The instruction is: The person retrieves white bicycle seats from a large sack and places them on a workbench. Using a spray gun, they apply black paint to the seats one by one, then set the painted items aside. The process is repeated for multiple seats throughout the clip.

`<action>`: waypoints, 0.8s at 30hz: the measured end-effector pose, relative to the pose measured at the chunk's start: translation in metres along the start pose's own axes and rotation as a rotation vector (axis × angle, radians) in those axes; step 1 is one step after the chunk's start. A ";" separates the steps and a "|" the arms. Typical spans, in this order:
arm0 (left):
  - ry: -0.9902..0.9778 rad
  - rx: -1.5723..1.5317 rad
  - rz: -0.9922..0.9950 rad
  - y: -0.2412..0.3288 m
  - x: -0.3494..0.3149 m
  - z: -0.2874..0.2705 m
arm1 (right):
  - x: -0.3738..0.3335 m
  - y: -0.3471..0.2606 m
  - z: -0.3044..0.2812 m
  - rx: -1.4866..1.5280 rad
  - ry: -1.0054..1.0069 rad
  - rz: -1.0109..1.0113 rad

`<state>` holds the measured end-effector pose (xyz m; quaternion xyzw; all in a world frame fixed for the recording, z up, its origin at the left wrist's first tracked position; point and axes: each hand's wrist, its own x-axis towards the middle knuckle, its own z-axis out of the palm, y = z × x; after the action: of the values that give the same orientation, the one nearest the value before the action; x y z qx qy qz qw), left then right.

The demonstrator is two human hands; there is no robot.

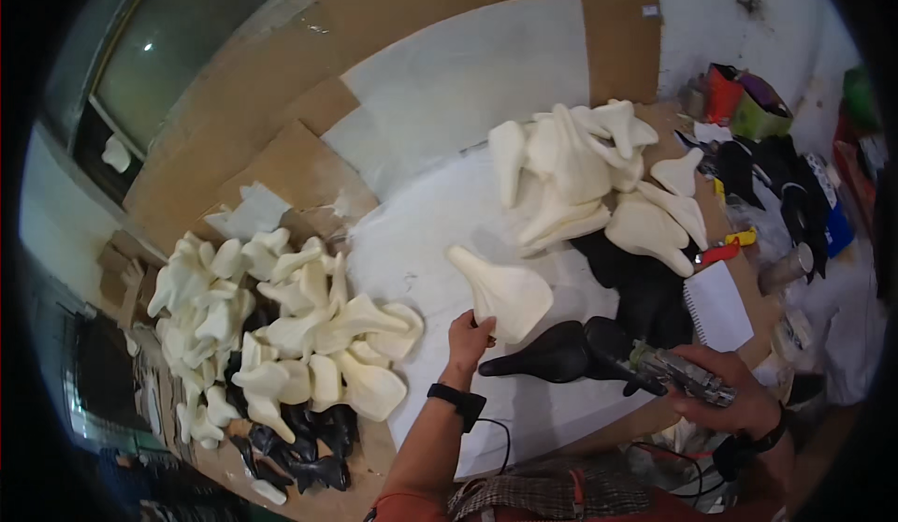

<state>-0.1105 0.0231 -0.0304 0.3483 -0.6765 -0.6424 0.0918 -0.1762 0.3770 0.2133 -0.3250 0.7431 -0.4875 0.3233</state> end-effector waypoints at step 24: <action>0.321 -0.057 0.079 0.006 0.000 -0.092 | -0.036 -0.004 -0.018 0.055 0.265 0.055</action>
<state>-0.0597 -0.0517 -0.0102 0.4171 -0.6476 -0.5934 0.2336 -0.1689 0.4137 0.2283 -0.2284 0.7744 -0.5372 0.2441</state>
